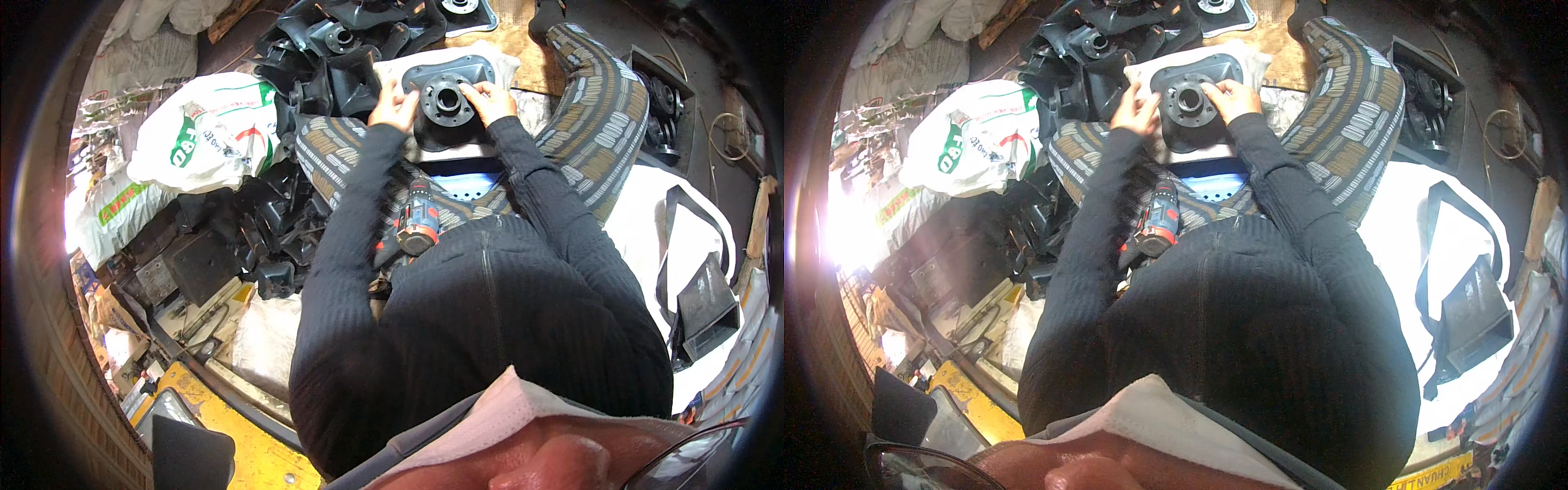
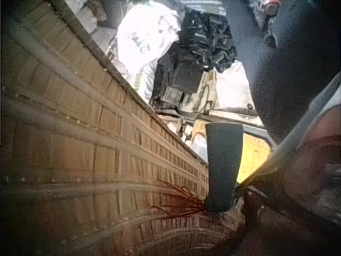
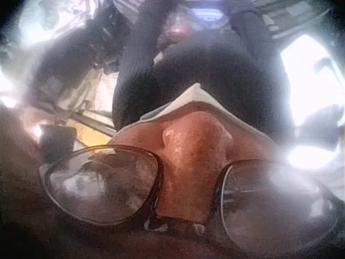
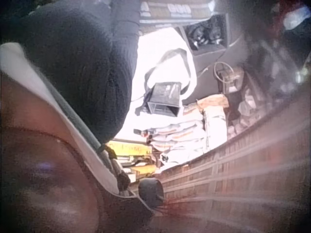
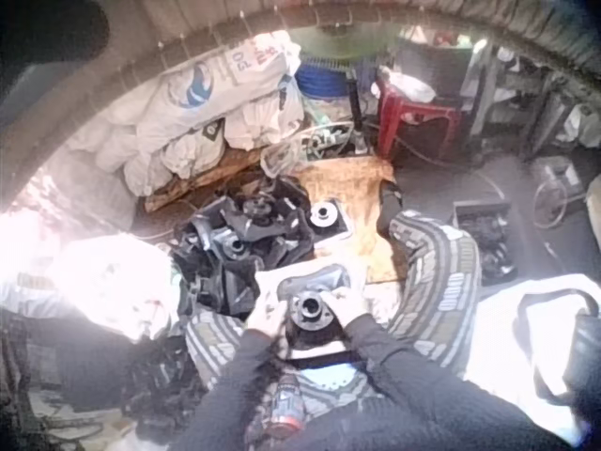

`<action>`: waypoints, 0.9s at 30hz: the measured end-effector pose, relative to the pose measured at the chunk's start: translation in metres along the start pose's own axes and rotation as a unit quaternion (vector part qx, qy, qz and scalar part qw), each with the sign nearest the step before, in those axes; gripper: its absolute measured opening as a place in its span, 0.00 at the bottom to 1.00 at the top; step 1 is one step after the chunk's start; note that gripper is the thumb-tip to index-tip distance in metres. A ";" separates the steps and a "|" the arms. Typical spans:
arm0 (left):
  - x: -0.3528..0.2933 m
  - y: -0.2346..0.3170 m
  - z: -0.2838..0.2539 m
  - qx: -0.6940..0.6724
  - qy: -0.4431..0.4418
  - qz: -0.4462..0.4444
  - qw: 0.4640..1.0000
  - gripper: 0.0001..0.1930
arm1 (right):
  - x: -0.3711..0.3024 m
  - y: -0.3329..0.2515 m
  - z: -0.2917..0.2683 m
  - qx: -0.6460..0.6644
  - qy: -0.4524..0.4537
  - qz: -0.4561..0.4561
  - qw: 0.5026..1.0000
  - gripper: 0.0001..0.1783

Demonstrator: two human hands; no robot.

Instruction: The person uses a cordless drill to make holes in black plastic parts placed on a cushioned surface. They repeatedly position the drill, apply pressure, and remove the parts after drilling.

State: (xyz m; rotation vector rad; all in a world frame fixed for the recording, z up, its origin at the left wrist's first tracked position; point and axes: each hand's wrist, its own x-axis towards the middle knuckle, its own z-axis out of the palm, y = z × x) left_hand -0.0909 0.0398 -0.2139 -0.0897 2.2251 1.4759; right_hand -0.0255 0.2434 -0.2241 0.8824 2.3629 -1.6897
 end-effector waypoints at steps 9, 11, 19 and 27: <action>-0.213 0.063 -0.066 0.421 -0.193 0.076 0.883 0.43 | -0.002 0.008 0.003 0.041 0.018 0.000 0.999 0.22; -0.212 0.062 -0.041 0.460 -0.158 0.008 0.874 0.43 | -0.003 0.007 0.003 0.032 0.026 -0.003 0.999 0.20; -0.144 0.126 -0.087 0.360 -0.125 0.160 0.911 0.26 | 0.000 0.012 0.005 0.001 0.048 -0.042 0.998 0.22; -0.079 0.149 -0.078 0.280 -0.094 0.212 0.932 0.22 | -0.008 0.001 0.005 0.011 0.030 -0.011 0.999 0.22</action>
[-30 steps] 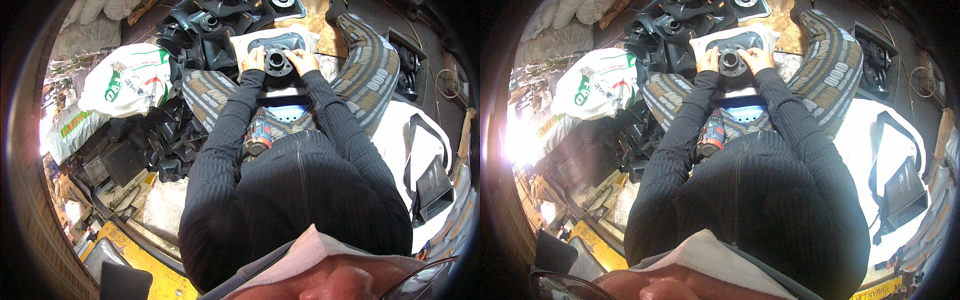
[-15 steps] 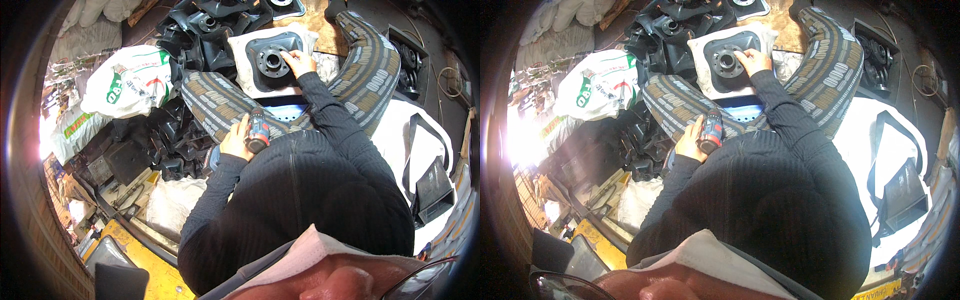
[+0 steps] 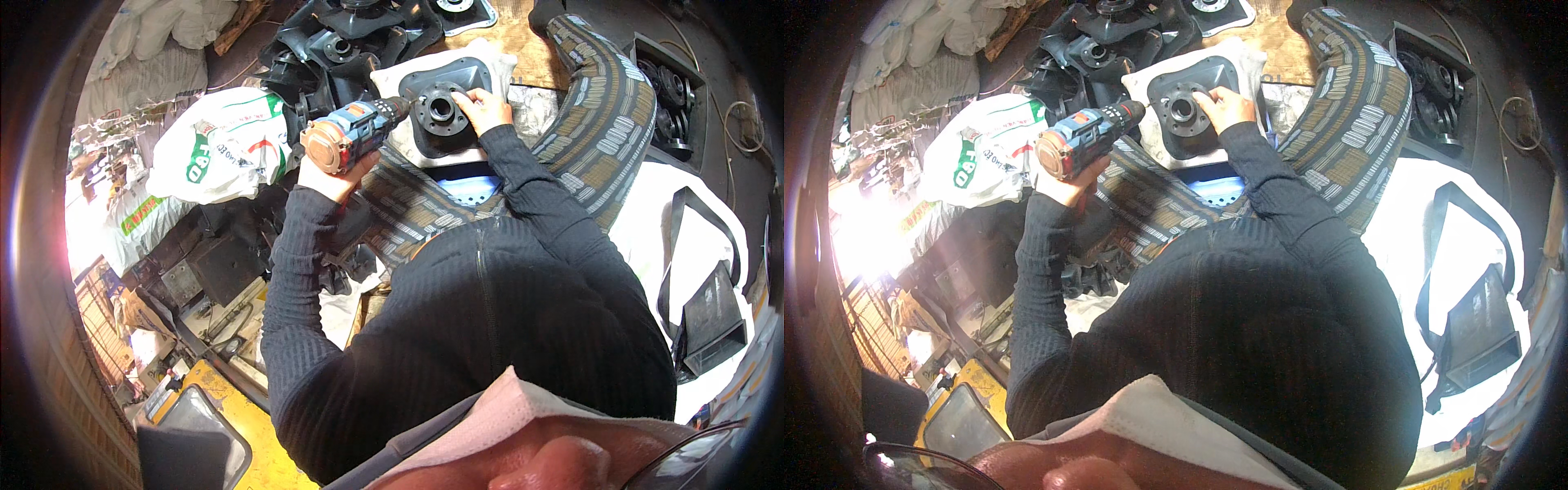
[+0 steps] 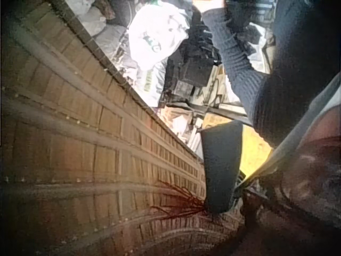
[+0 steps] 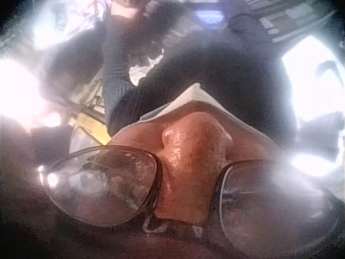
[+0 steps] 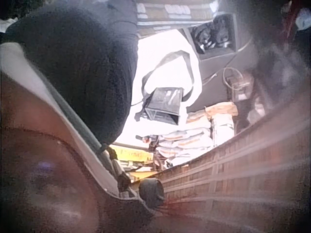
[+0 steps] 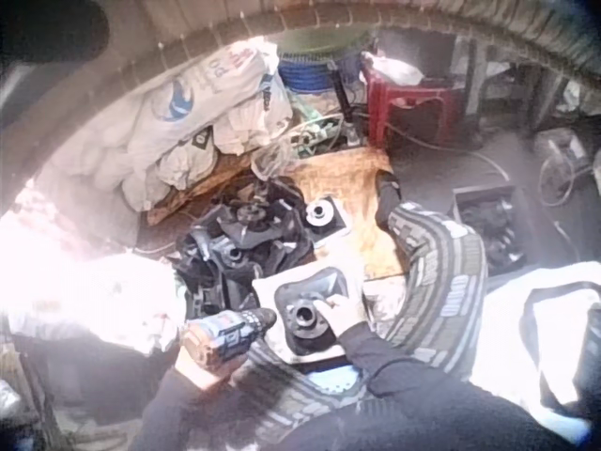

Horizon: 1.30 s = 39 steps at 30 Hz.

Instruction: The person uses a cordless drill to make holes in black plastic parts placed on a cushioned surface. They repeatedly position the drill, apply pressure, and remove the parts after drilling.

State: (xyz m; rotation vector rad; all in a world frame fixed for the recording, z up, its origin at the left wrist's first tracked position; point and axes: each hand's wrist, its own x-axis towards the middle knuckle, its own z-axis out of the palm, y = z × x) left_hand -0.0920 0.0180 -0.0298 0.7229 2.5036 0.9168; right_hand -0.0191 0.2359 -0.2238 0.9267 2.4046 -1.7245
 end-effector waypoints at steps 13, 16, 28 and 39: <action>0.013 0.007 0.006 -0.150 -0.045 -0.235 0.959 0.21 | 0.004 0.007 0.000 0.018 0.013 -0.030 0.999 0.21; 0.014 0.004 0.008 -0.165 -0.043 -0.233 0.957 0.21 | 0.003 0.004 0.001 0.021 0.015 -0.032 0.999 0.21; 0.015 0.031 0.015 0.183 -0.145 -0.033 0.972 0.34 | 0.002 0.002 -0.003 0.020 0.007 -0.006 1.000 0.22; 0.020 -0.003 0.021 0.227 -0.135 -0.036 0.964 0.27 | 0.002 0.000 -0.004 0.046 -0.014 0.011 0.999 0.22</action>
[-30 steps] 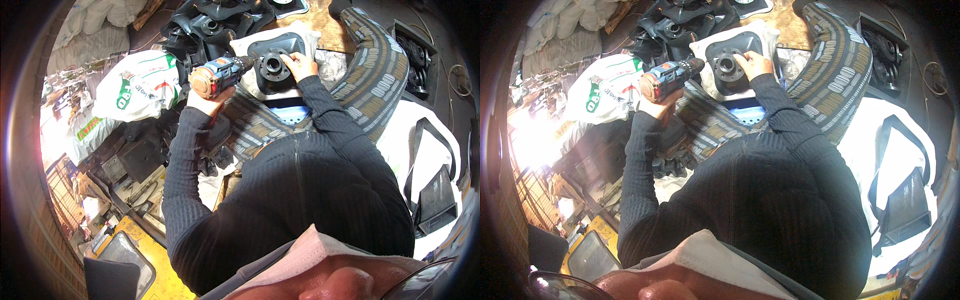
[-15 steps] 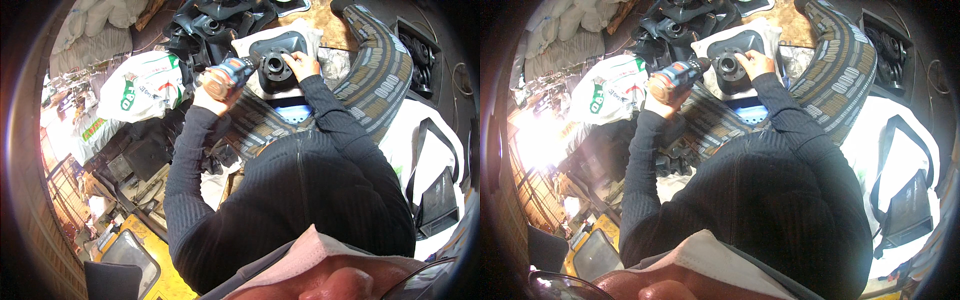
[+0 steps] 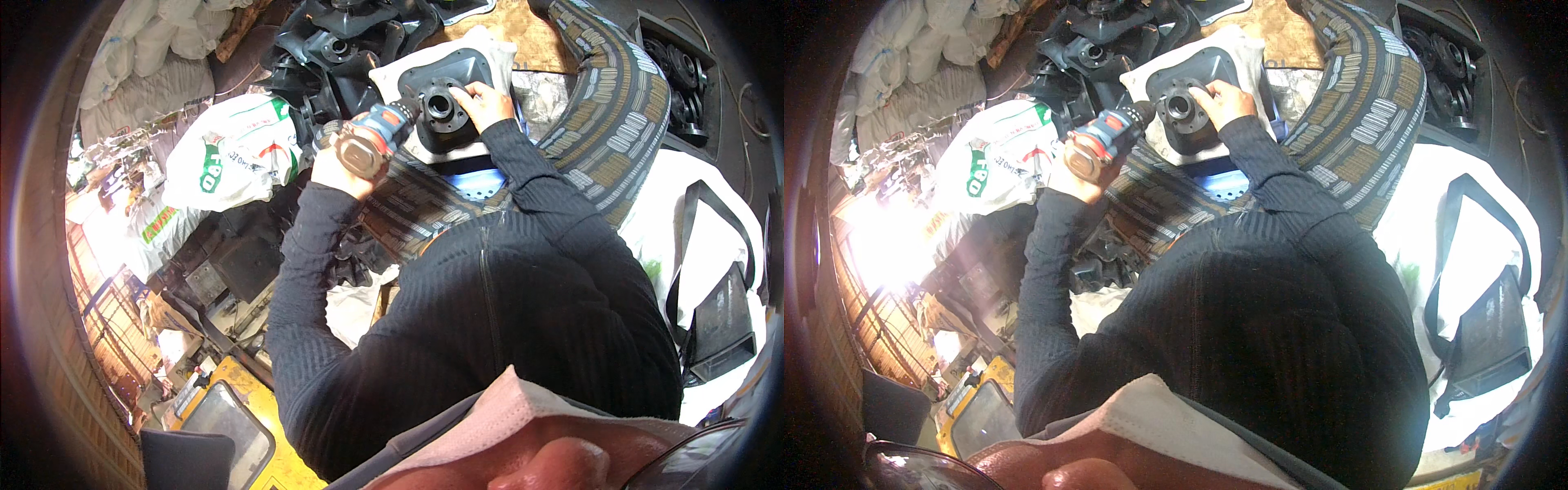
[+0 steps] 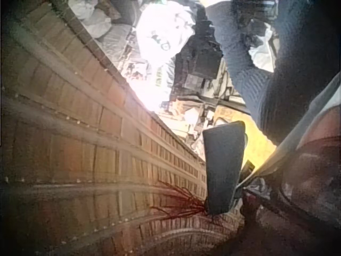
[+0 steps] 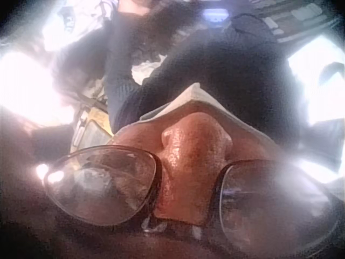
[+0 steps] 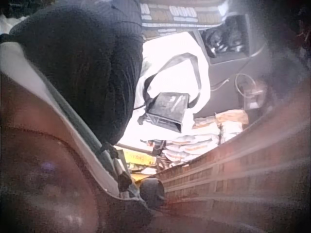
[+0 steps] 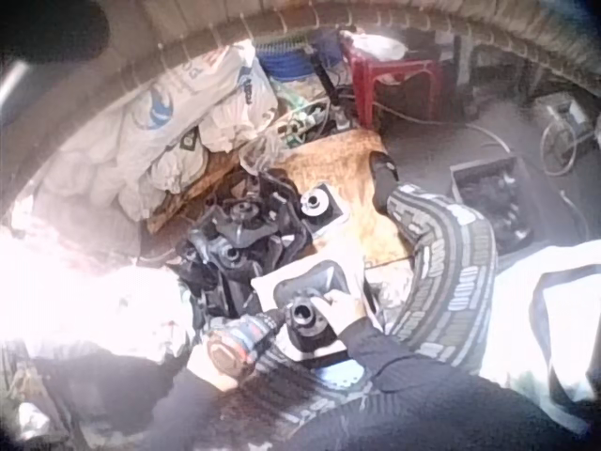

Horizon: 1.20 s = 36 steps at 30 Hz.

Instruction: The person uses a cordless drill to make holes in black plastic parts placed on a cushioned surface. They repeatedly position the drill, apply pressure, and remove the parts after drilling.

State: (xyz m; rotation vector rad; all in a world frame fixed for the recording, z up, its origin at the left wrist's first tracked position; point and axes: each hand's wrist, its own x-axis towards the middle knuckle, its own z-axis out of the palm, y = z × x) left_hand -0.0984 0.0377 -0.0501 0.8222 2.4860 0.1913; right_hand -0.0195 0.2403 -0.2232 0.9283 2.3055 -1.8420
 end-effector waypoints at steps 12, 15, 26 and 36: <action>0.041 -0.035 -0.016 0.038 -0.129 -0.029 0.990 0.23 | -0.003 -0.012 -0.004 0.014 -0.003 0.002 1.000 0.18; 0.040 -0.061 0.009 -0.275 -0.085 -0.168 0.943 0.25 | -0.001 -0.005 0.002 0.028 0.012 -0.009 0.999 0.15; 0.060 0.013 -0.033 0.146 -0.269 -0.098 0.947 0.22 | -0.001 0.002 -0.002 0.015 -0.005 -0.032 0.999 0.14; -0.016 0.018 -0.027 -0.034 0.019 0.022 0.999 0.24 | 0.011 0.031 -0.041 0.565 -0.240 0.205 0.762 0.22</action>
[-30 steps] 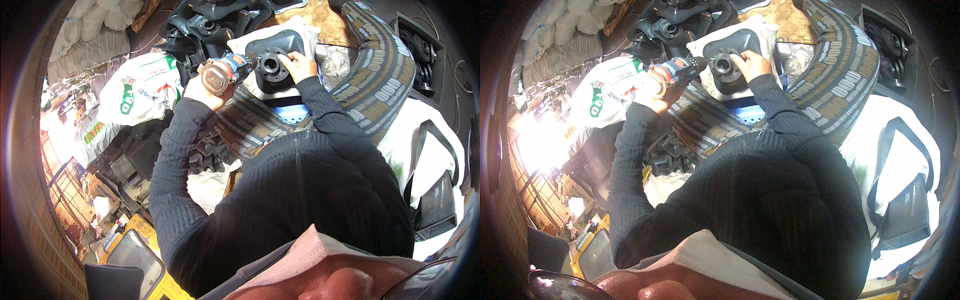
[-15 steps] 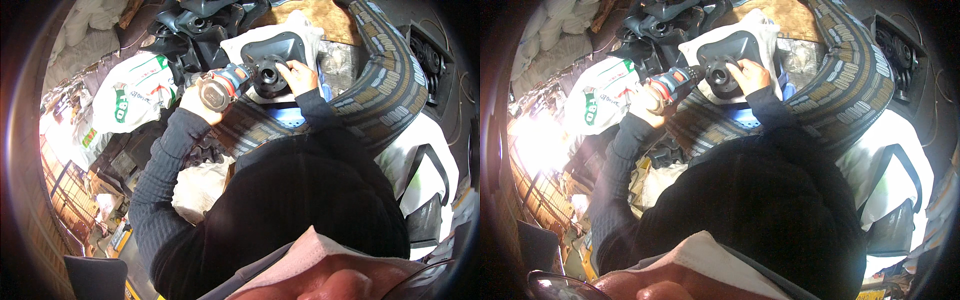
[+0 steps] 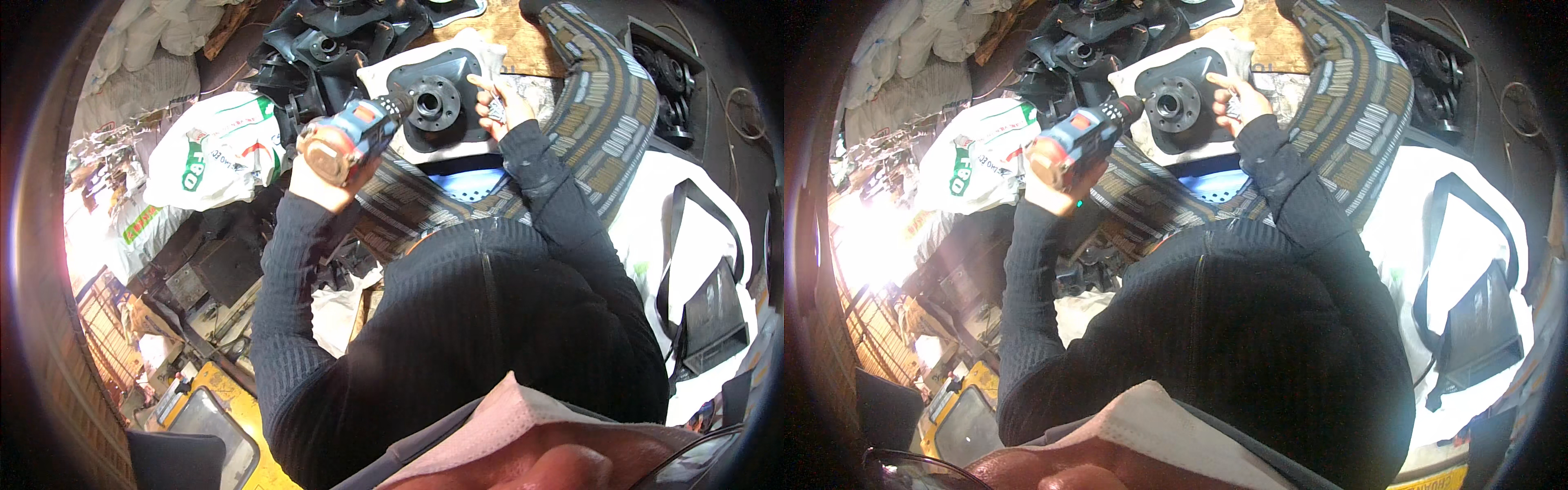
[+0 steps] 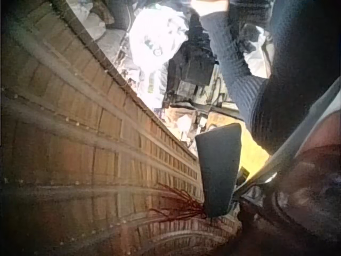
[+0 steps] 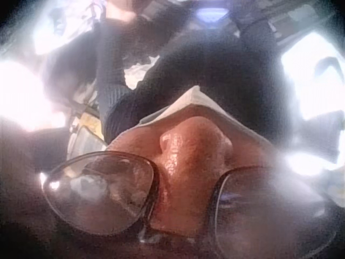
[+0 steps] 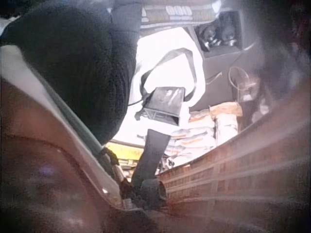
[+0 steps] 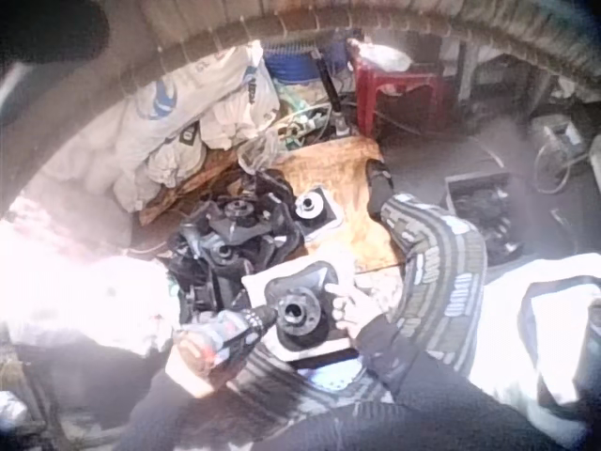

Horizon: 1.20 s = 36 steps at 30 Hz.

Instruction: The person uses a cordless drill to make holes in black plastic parts placed on a cushioned surface. They repeatedly position the drill, apply pressure, and remove the parts after drilling.

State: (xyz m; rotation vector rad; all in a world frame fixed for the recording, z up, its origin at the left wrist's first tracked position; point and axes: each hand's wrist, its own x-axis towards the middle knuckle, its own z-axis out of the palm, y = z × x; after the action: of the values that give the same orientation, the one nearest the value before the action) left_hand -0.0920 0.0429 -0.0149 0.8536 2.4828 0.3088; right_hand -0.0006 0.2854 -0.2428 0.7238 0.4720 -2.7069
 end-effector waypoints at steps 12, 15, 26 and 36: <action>-0.048 0.039 0.011 -0.118 -0.005 0.024 0.993 0.20 | -0.047 0.013 0.068 0.075 -0.141 0.091 0.983 0.26; -0.054 0.038 0.014 -0.077 0.031 0.069 0.994 0.17 | -0.053 0.012 0.078 0.019 -0.110 0.093 0.989 0.26; -0.067 0.038 -0.007 -0.168 0.028 0.012 0.985 0.18 | -0.046 0.019 0.067 -0.091 -0.061 0.049 0.993 0.16; -0.061 0.034 -0.005 0.153 -0.034 0.204 0.966 0.22 | -0.047 0.016 0.063 -0.147 -0.092 0.145 0.974 0.16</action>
State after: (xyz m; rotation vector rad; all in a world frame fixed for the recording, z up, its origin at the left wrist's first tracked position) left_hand -0.0358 0.0304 0.0251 1.4819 2.3081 0.0284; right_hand 0.0177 0.2562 -0.1707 0.4194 0.6482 -2.3344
